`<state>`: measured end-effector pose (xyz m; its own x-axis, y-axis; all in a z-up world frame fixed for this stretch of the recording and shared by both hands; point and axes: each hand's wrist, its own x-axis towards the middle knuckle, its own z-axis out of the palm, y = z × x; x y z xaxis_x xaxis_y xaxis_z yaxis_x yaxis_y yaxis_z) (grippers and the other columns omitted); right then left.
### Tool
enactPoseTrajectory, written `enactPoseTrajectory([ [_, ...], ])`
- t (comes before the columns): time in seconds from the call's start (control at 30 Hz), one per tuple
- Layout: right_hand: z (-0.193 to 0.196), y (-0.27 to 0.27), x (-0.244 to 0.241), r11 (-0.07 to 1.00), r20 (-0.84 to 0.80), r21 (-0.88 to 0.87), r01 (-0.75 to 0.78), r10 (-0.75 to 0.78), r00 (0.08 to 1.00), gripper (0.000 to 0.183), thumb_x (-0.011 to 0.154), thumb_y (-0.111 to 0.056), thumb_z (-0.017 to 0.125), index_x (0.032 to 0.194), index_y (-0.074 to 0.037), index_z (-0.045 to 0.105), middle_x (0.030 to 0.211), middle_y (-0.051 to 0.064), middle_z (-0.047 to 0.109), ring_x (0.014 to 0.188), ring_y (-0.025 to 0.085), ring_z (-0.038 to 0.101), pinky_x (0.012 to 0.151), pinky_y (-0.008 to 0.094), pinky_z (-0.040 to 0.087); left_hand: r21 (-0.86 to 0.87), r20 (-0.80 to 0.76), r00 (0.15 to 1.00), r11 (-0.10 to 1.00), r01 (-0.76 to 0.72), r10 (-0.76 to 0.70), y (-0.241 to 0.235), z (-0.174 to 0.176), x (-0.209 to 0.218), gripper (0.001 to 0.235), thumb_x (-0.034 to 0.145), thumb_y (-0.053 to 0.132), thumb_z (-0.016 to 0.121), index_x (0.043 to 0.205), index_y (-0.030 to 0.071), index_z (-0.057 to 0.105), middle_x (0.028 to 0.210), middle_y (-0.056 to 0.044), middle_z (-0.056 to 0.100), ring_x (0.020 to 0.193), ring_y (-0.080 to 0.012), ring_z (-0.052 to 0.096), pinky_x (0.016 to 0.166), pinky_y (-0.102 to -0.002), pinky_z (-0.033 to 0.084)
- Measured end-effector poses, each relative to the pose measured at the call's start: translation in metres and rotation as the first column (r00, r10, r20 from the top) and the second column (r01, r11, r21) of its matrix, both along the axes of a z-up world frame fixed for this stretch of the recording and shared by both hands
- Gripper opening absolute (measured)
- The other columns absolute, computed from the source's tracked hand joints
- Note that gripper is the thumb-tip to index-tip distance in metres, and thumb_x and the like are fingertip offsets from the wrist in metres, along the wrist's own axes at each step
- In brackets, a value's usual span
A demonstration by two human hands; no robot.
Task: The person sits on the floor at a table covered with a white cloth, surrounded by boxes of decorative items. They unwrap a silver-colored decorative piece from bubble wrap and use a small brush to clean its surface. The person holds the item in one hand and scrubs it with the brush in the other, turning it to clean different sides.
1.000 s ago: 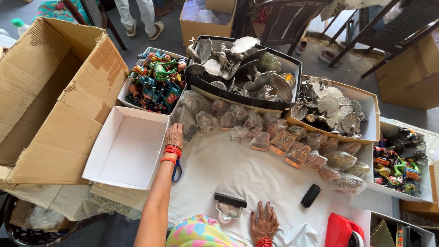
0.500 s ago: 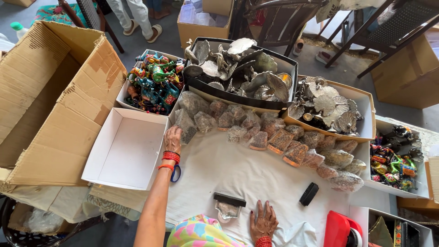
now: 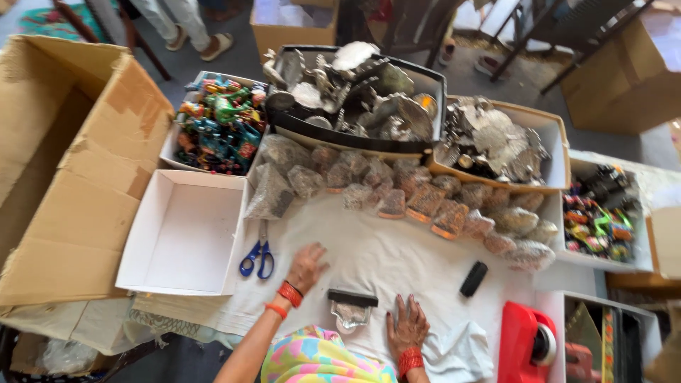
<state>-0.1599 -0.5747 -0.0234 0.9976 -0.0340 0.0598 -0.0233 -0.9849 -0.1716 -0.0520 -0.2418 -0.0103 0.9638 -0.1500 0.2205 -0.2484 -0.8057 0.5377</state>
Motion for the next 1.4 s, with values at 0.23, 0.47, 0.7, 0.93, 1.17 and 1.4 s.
enactPoseTrajectory([
  [0.23, 0.025, -0.046, -0.021, 0.985, -0.037, 0.148, -0.091, 0.097, 0.995, 0.066, 0.09, -0.044, 0.064, 0.15, -0.027, 0.045, 0.156, 0.008, 0.04, 0.14, 0.029, 0.036, 0.112, 0.05, 0.032, -0.018, -0.242, 0.845, 0.873, 0.487, -0.477, -0.074, 0.056, -0.073, 0.072, 0.085, 0.044, 0.08, 0.142, 0.012, 0.05, 0.145, -0.023, 0.048, 0.132, -0.0412, 0.045, 0.111, -0.053, 0.03],
  [0.47, 0.056, -0.078, -0.067, 0.937, 0.102, 0.141, 0.321, -0.336, 0.936, 0.084, 0.079, -0.047, 0.072, 0.152, -0.015, 0.043, 0.159, 0.021, 0.027, 0.141, 0.043, 0.027, 0.106, 0.067, 0.025, 0.113, -0.339, 0.882, 0.917, 0.382, -0.326, -0.074, 0.03, -0.056, 0.075, 0.086, 0.045, 0.073, 0.149, 0.014, 0.048, 0.121, -0.01, 0.062, 0.113, -0.0317, 0.058, 0.096, -0.049, 0.046],
  [0.7, -0.03, -0.124, -0.082, 0.915, 0.108, 0.318, 0.249, -0.296, 0.949, 0.042, 0.092, -0.017, 0.062, 0.132, -0.005, 0.057, 0.139, 0.018, 0.057, 0.132, 0.036, 0.048, 0.114, 0.047, 0.037, 0.298, -0.412, 0.883, 0.884, 0.361, -0.222, -0.106, 0.042, -0.045, 0.036, 0.089, 0.044, 0.07, 0.111, 0.017, 0.065, 0.114, -0.009, 0.062, 0.104, -0.0339, 0.06, 0.082, -0.051, 0.051],
  [0.93, -0.045, -0.137, -0.062, 0.421, -0.082, 0.837, 0.35, -0.537, 0.84, 0.027, 0.102, -0.015, 0.052, 0.122, 0.002, 0.054, 0.112, 0.02, 0.063, 0.103, 0.032, 0.059, 0.096, 0.042, 0.046, -0.258, -0.602, 0.791, 0.964, -0.06, -0.112, -0.094, 0.027, -0.046, 0.04, 0.1, 0.046, 0.064, 0.117, 0.009, 0.062, 0.095, -0.018, 0.073, 0.091, -0.0363, 0.07, 0.079, -0.048, 0.055],
  [1.17, 0.073, -0.101, -0.016, 0.892, -0.15, 0.35, 0.285, -0.247, 0.957, 0.027, 0.093, -0.033, 0.058, 0.104, -0.009, 0.066, 0.102, 0.014, 0.072, 0.094, 0.033, 0.068, 0.083, 0.046, 0.053, -0.719, -0.585, 0.541, 0.079, -0.69, -0.604, -0.101, 0.102, -0.046, 0.042, 0.095, 0.041, 0.063, 0.119, 0.007, 0.064, 0.096, -0.008, 0.073, 0.082, -0.0231, 0.072, 0.075, -0.046, 0.065],
  [1.4, 0.07, -0.152, 0.073, 0.831, 0.105, 0.429, 0.355, -0.436, 0.894, 0.036, 0.098, -0.036, 0.058, 0.118, -0.007, 0.068, 0.105, 0.016, 0.074, 0.092, 0.035, 0.071, 0.08, 0.048, 0.055, -0.666, -0.529, 0.635, -0.189, -0.722, -0.563, -0.107, 0.092, -0.047, 0.043, 0.094, 0.042, 0.065, 0.121, 0.008, 0.065, 0.101, -0.008, 0.073, 0.086, -0.0203, 0.073, 0.072, -0.04, 0.062],
])
